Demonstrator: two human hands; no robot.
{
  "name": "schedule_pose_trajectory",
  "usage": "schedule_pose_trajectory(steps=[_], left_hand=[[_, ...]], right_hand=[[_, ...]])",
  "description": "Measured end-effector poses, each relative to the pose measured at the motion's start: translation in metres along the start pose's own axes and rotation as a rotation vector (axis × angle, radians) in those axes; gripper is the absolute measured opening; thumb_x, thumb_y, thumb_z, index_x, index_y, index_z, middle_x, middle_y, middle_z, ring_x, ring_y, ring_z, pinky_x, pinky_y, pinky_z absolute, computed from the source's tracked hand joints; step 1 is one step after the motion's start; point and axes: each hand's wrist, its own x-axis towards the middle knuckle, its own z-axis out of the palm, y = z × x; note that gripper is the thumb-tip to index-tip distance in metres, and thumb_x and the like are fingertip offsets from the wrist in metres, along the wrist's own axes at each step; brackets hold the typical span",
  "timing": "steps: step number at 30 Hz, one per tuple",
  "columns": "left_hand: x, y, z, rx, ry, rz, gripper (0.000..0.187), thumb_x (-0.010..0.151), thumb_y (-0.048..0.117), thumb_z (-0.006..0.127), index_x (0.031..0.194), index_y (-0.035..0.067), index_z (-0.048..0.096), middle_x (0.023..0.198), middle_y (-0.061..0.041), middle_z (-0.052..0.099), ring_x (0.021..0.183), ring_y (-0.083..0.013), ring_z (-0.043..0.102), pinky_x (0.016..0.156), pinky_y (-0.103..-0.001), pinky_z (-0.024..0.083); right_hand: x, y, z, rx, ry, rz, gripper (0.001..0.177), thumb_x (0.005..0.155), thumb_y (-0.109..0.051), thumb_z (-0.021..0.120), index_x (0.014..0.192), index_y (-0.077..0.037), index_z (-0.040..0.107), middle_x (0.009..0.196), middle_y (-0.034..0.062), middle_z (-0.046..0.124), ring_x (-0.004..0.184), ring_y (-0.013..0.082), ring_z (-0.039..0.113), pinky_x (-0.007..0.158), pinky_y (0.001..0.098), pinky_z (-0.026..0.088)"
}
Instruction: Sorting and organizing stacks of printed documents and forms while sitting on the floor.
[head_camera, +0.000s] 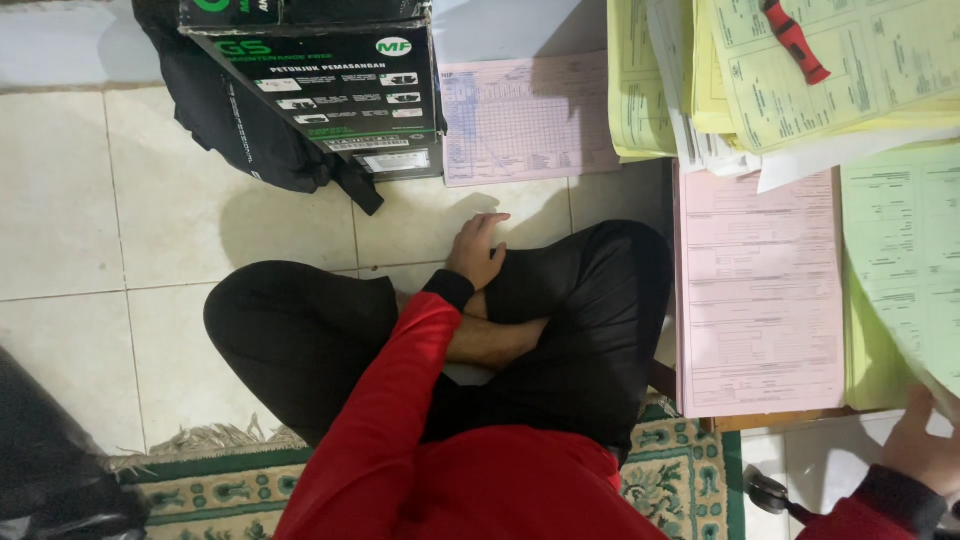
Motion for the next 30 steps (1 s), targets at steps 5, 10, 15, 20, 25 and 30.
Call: schedule_pose_trajectory(steps=[5, 10, 15, 20, 25, 30], left_hand=[[-0.001, -0.001, -0.001, 0.004, 0.034, 0.045, 0.041, 0.079, 0.004, 0.053, 0.119, 0.008, 0.047, 0.107, -0.015, 0.053, 0.098, -0.0316, 0.051, 0.083, -0.042, 0.044], [0.0, 0.0, 0.001, -0.007, -0.004, 0.009, 0.041, 0.08, 0.005, 0.052, 0.12, 0.01, 0.046, 0.108, -0.014, 0.052, 0.1, -0.0311, 0.049, 0.083, -0.042, 0.043], [0.001, 0.014, -0.001, -0.195, 0.084, -0.011, 0.038, 0.084, 0.013, 0.057, 0.121, 0.008, 0.048, 0.117, -0.011, 0.052, 0.102, -0.0254, 0.054, 0.089, -0.035, 0.043], [0.0, 0.098, -0.035, -0.629, 0.084, -0.304, 0.048, 0.077, 0.034, 0.062, 0.117, 0.013, 0.048, 0.107, -0.008, 0.061, 0.091, -0.0184, 0.062, 0.067, -0.028, 0.05], [-0.004, 0.158, -0.066, -0.916, -0.244, -0.489, 0.069, 0.07, 0.052, 0.053, 0.125, 0.01, 0.045, 0.115, -0.017, 0.057, 0.084, -0.0201, 0.064, 0.051, -0.028, 0.055], [0.001, 0.182, -0.093, -0.942, -0.17, -0.411, 0.045, 0.073, 0.031, 0.065, 0.111, 0.007, 0.06, 0.113, -0.009, 0.063, 0.104, -0.0181, 0.061, 0.086, -0.027, 0.048]], right_hand=[[-0.016, 0.057, 0.014, -0.541, -0.245, 0.299, 0.094, 0.134, -0.072, 0.048, 0.065, -0.009, 0.045, 0.053, 0.0084, 0.043, 0.042, 0.0231, 0.041, 0.033, 0.0383, 0.029], [0.019, -0.129, -0.08, 0.242, -0.151, -0.27, 0.008, 0.109, 0.02, 0.07, 0.114, 0.018, 0.063, 0.122, 0.0281, 0.064, 0.107, 0.0322, 0.061, 0.096, 0.0356, 0.046], [0.027, -0.235, -0.116, 0.222, -0.28, -0.557, 0.018, 0.084, -0.008, 0.073, 0.096, 0.005, 0.07, 0.097, 0.0167, 0.068, 0.071, 0.0256, 0.063, 0.097, 0.0468, 0.053], [0.011, -0.288, -0.102, 0.374, -0.537, -0.655, 0.003, 0.07, -0.007, 0.069, 0.068, -0.008, 0.066, 0.1, 0.0086, 0.067, 0.094, 0.0192, 0.065, 0.103, 0.0414, 0.044], [-0.007, -0.341, -0.099, 0.634, -0.682, -0.857, 0.015, 0.06, 0.004, 0.064, 0.068, -0.009, 0.06, 0.108, 0.0108, 0.063, 0.102, 0.0267, 0.06, 0.1, 0.0514, 0.039], [-0.022, -0.38, -0.1, 0.758, -0.662, -0.994, 0.015, 0.068, 0.008, 0.055, 0.07, -0.007, 0.054, 0.111, 0.0091, 0.061, 0.102, 0.0273, 0.059, 0.098, 0.0515, 0.038]])
